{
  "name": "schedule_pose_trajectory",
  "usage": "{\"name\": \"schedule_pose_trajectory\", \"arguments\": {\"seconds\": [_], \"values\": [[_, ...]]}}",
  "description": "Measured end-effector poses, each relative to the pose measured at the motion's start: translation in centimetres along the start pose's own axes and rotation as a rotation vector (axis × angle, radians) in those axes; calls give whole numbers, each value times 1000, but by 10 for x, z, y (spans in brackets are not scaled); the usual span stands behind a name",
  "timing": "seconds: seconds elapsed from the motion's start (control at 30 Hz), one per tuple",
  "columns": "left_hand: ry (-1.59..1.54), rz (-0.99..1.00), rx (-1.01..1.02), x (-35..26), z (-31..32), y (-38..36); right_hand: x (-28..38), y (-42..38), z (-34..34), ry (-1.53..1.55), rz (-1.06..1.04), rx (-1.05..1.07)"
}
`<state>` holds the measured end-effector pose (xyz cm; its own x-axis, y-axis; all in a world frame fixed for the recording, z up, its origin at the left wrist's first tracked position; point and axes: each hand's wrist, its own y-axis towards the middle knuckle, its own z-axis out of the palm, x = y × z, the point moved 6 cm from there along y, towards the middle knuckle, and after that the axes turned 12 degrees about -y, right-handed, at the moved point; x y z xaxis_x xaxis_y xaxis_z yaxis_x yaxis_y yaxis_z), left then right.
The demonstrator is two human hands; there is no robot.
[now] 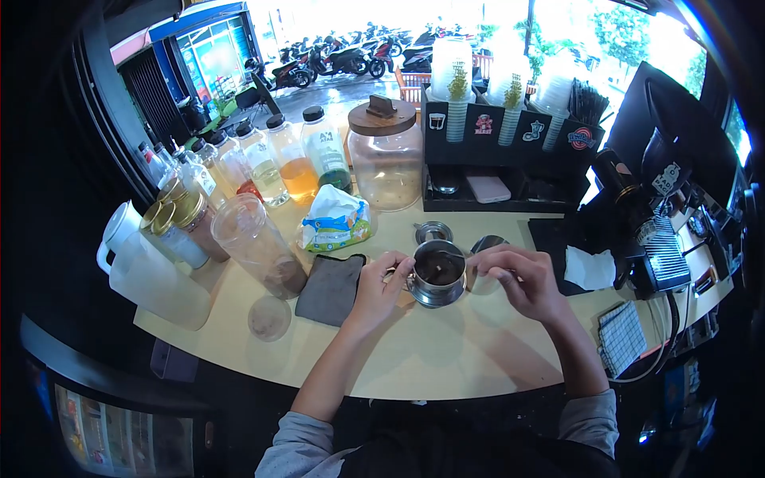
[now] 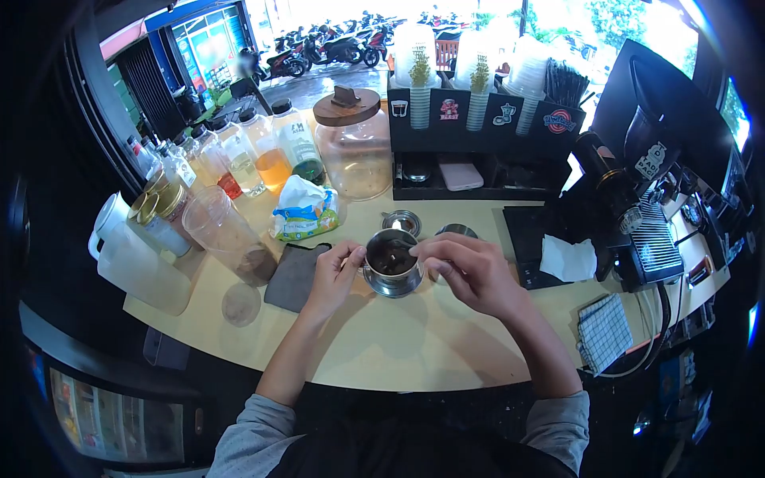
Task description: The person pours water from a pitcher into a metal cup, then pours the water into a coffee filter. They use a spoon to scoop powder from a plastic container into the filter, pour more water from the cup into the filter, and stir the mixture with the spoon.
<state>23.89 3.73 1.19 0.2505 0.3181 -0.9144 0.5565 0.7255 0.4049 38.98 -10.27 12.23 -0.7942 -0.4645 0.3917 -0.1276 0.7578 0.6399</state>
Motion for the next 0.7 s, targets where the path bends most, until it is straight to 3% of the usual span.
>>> {"name": "schedule_pose_trajectory", "arguments": {"seconds": [0.7], "values": [[24,16,-3,1,-1,-1,-4,5,-3,80,30,8]]}}
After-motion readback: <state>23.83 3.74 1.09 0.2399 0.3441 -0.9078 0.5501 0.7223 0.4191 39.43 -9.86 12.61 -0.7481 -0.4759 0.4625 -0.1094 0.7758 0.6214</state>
